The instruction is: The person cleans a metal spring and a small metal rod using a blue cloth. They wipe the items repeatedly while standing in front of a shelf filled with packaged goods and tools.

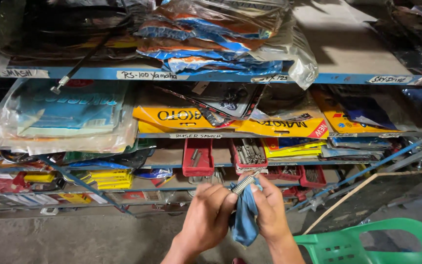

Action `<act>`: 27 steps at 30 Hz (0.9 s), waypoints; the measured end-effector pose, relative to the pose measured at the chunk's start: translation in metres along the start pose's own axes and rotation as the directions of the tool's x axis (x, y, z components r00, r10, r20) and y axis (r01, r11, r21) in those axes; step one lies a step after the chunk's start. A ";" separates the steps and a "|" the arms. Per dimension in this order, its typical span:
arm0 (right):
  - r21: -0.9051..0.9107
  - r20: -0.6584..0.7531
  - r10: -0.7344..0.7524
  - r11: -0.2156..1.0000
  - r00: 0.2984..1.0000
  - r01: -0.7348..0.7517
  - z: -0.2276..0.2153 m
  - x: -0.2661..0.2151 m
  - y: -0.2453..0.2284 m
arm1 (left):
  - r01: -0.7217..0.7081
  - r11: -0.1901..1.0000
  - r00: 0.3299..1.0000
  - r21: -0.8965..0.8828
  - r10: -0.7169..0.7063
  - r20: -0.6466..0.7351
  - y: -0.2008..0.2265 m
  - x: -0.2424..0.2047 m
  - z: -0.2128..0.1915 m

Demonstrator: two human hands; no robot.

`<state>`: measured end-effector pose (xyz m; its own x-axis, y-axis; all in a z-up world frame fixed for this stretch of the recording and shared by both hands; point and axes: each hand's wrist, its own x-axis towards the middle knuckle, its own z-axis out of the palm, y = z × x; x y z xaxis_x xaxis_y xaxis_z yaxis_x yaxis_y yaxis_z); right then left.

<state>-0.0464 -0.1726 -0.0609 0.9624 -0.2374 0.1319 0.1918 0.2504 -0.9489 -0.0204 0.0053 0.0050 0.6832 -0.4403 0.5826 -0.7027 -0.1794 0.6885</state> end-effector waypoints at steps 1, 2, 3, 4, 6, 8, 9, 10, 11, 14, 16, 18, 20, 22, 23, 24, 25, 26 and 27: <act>-0.003 0.001 0.000 1.000 1.000 0.000 0.002 -0.001 -0.001 | 0.000 1.000 1.000 -0.002 0.000 -0.003 -0.005 -0.005 0.002; -0.021 -0.006 -0.027 0.999 1.000 0.027 0.004 -0.002 -0.002 | 0.279 0.906 0.960 -0.318 -0.257 0.109 -0.010 -0.011 0.005; -0.040 -0.013 -0.054 0.998 0.998 0.054 0.005 -0.003 -0.003 | 0.528 0.643 0.847 -0.555 -0.444 0.290 -0.014 -0.016 0.008; -0.041 -0.014 -0.055 0.998 0.998 0.054 0.007 -0.003 -0.004 | 0.527 0.643 0.848 -0.555 -0.444 0.291 -0.021 -0.016 0.010; -0.011 0.008 -0.050 0.999 0.999 0.051 0.008 -0.003 -0.008 | 0.613 0.413 0.770 -0.673 -0.502 0.393 -0.034 -0.016 0.015; -0.008 -0.007 -0.039 0.999 0.999 0.039 0.006 -0.003 -0.007 | 0.586 0.448 0.792 -0.675 -0.491 0.362 -0.034 -0.017 0.017; -0.005 -0.022 -0.026 1.000 0.999 0.026 0.005 -0.003 -0.007 | 0.559 0.481 0.813 -0.675 -0.480 0.331 -0.035 -0.017 0.019; -0.006 -0.021 -0.023 1.000 1.000 0.023 0.004 -0.001 -0.007 | 0.561 0.479 0.811 -0.675 -0.482 0.331 -0.028 -0.015 0.017; 0.038 -0.021 -0.003 0.999 1.000 0.004 0.002 0.000 -0.006 | 0.512 0.691 0.856 -0.510 -0.464 0.230 -0.022 -0.012 0.016; 0.070 -0.003 0.041 0.997 0.999 -0.041 -0.005 0.001 -0.005 | 0.235 0.966 0.972 -0.112 -0.235 0.010 -0.011 -0.001 0.019; 0.058 0.012 0.070 0.996 0.997 -0.071 -0.009 0.001 -0.005 | 0.032 0.994 0.997 0.104 -0.024 -0.072 -0.007 0.004 0.023; 0.124 0.028 0.144 0.981 0.989 -0.146 -0.012 0.003 -0.005 | -0.114 0.928 0.983 0.354 0.158 -0.096 -0.006 0.007 0.028; 0.102 0.015 0.153 0.983 0.988 -0.154 -0.020 0.005 -0.001 | -0.122 0.907 0.984 0.404 0.163 -0.069 -0.007 0.007 0.031; 0.078 0.001 0.166 0.983 0.986 -0.165 -0.024 0.005 -0.001 | -0.128 0.885 0.986 0.448 0.164 -0.042 -0.007 0.006 0.034; 0.049 -0.035 0.145 0.988 0.989 -0.143 -0.024 0.004 -0.002 | -0.164 0.865 0.981 0.475 0.193 -0.012 -0.006 0.005 0.037; 0.019 -0.066 0.120 0.993 0.991 -0.119 -0.023 0.005 -0.005 | -0.200 0.841 0.975 0.502 0.223 0.015 -0.007 0.005 0.038; 0.019 -0.064 0.120 0.993 0.991 -0.119 -0.024 0.004 -0.006 | -0.200 0.840 0.975 0.504 0.223 0.014 -0.004 0.005 0.038; 0.006 -0.059 0.097 0.995 0.994 -0.097 -0.024 0.004 -0.007 | -0.209 0.852 0.967 0.479 0.254 -0.029 -0.003 0.005 0.038; -0.008 -0.055 0.074 0.997 0.996 -0.075 -0.024 0.005 -0.007 | -0.220 0.863 0.956 0.454 0.283 -0.073 -0.001 0.005 0.038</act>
<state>-0.0482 -0.1983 -0.0603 0.9621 -0.2690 0.0454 0.1179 0.2602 -0.9583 -0.0237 -0.0300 -0.0090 0.4693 -0.4075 0.7834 -0.8473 -0.4576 0.2696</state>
